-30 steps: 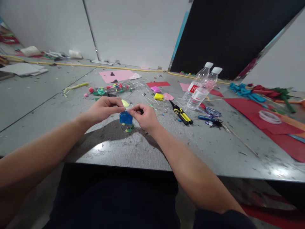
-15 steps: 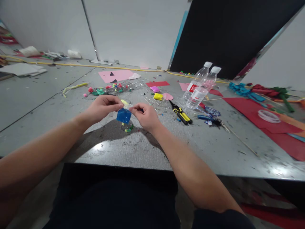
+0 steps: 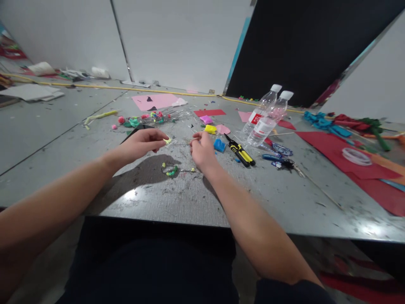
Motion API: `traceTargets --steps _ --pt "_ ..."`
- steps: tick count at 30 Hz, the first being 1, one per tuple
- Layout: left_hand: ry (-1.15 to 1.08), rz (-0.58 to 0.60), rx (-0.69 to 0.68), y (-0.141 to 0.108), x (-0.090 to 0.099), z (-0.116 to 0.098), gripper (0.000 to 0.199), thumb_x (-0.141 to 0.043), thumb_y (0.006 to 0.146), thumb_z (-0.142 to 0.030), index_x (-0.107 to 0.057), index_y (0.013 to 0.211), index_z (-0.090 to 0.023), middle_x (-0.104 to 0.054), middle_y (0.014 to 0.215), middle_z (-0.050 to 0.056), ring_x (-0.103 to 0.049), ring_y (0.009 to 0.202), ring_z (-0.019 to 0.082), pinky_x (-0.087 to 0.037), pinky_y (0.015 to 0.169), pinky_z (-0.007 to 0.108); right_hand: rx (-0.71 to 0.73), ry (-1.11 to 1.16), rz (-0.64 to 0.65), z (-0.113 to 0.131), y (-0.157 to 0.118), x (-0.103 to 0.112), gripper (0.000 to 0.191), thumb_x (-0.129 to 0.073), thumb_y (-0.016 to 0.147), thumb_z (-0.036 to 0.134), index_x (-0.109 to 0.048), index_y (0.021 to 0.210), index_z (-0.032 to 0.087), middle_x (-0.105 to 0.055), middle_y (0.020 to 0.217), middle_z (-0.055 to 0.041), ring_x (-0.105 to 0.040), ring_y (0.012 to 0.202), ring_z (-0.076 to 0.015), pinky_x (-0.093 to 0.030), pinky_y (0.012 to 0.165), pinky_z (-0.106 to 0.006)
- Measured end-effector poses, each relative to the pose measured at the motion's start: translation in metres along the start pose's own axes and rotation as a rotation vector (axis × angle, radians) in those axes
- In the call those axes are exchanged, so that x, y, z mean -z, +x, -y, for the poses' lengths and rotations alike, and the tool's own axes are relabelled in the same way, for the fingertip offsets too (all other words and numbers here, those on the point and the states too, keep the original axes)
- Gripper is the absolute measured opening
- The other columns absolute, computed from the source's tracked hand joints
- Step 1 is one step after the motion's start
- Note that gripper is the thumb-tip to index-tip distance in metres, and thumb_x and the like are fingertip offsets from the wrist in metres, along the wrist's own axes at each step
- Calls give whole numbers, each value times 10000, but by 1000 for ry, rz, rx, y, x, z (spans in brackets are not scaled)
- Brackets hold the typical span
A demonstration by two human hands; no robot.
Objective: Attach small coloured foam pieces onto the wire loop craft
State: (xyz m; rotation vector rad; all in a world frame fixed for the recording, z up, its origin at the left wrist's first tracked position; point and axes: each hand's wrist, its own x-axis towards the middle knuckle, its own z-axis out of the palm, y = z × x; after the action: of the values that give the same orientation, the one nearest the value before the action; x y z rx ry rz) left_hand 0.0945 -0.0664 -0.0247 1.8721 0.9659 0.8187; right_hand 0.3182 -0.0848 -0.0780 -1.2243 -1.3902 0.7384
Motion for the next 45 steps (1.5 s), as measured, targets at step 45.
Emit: traceTargets --steps 45 --pt "105 388 -53 -7 2 -7 341 -677 868 -430 -655 644 -175 -539 627 -2 -458 614 119 -331 604 297 487 -272 242 32 -32 -12 140 -771 896 285 -720 795 202 -674 726 5 -565 656 -132 -430 643 -290"
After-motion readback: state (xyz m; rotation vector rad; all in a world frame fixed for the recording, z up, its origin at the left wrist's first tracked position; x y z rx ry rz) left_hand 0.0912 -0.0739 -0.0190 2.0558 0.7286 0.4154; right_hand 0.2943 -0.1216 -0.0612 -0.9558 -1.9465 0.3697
